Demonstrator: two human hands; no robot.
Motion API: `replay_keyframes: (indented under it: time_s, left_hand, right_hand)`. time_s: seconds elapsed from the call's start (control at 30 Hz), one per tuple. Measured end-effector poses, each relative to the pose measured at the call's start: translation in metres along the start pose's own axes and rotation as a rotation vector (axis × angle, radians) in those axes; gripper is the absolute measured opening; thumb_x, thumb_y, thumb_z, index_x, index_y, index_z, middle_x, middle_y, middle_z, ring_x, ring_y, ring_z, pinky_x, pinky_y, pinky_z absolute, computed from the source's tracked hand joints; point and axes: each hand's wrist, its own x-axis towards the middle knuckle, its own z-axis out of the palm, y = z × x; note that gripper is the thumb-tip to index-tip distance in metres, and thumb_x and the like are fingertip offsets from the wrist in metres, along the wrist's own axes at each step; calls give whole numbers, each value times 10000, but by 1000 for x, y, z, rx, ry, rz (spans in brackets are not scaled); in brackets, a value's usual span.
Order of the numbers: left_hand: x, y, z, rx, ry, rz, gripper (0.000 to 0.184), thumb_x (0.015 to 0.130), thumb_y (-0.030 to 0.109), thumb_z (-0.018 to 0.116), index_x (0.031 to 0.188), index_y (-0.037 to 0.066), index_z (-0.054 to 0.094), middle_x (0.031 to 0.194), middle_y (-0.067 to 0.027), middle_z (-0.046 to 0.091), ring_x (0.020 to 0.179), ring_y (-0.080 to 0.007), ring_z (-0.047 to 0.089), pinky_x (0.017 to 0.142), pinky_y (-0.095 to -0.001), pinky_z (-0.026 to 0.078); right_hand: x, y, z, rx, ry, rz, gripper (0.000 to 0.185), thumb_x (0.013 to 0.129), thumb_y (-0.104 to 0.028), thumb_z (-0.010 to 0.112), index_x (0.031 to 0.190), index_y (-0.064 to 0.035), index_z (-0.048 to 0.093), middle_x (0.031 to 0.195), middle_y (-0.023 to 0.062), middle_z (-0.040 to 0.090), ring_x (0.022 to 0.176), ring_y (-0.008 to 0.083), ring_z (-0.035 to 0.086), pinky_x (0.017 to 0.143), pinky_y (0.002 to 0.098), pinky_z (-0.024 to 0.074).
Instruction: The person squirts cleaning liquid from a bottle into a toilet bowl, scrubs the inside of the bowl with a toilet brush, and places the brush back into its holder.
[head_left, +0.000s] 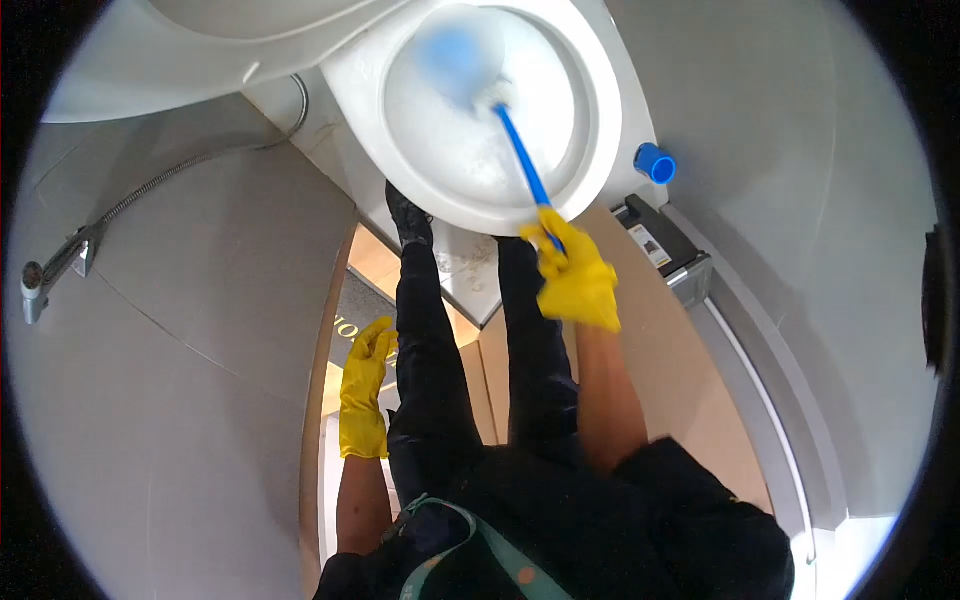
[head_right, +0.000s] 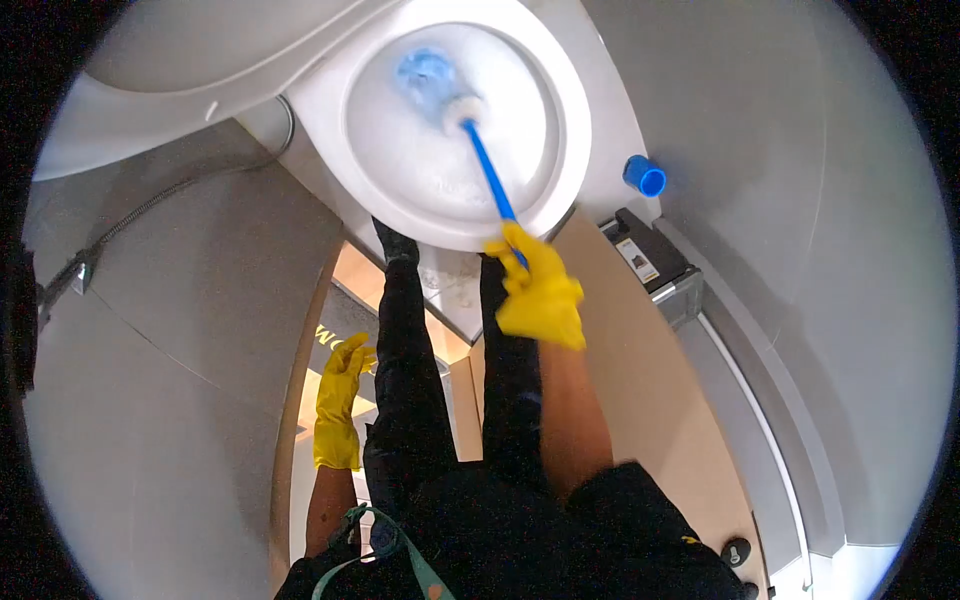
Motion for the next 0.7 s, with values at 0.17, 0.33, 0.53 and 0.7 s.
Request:
replay_keyframes:
  time_s: [0.17, 0.33, 0.53, 0.7]
  left_hand:
    - [-16, 66, 19, 22, -3, 7, 345, 1050, 155, 610, 1380, 52, 617, 1250, -104, 696, 1141, -204, 663, 1043, -302, 486]
    - [-12, 72, 23, -8, 34, 57, 341, 1052, 164, 608, 1379, 66, 620, 1262, -105, 692, 1152, -200, 663, 1043, -300, 485]
    - [-9, 41, 10, 70, 0, 16, 333, 1063, 168, 586, 1379, 69, 619, 1271, -107, 686, 1157, -196, 659, 1029, -292, 484]
    - [0, 15, 2, -86, 3, -29, 336, 1066, 160, 576, 1381, 49, 612, 1285, -103, 681, 1156, -200, 658, 1023, -296, 489]
  right_hand:
    - [-11, -53, -16, 148, -31, -263, 233, 957, -298, 703, 1109, -123, 676, 797, 58, 689, 486, 65, 437, 412, 206, 307]
    - [31, -46, 15, -654, -112, -1591, 334, 1024, -385, 630, 1217, -120, 696, 800, 21, 685, 456, 46, 399, 425, 187, 314]
    - [-7, -47, 7, -284, 28, -629, 596, 856, 90, 497, 1426, -68, 570, 1089, 40, 699, 737, 89, 511, 638, 195, 401]
    - [18, -62, 16, -152, 113, -416, 248, 1044, -317, 596, 1190, -145, 700, 855, 101, 747, 435, 60, 399, 395, 188, 304]
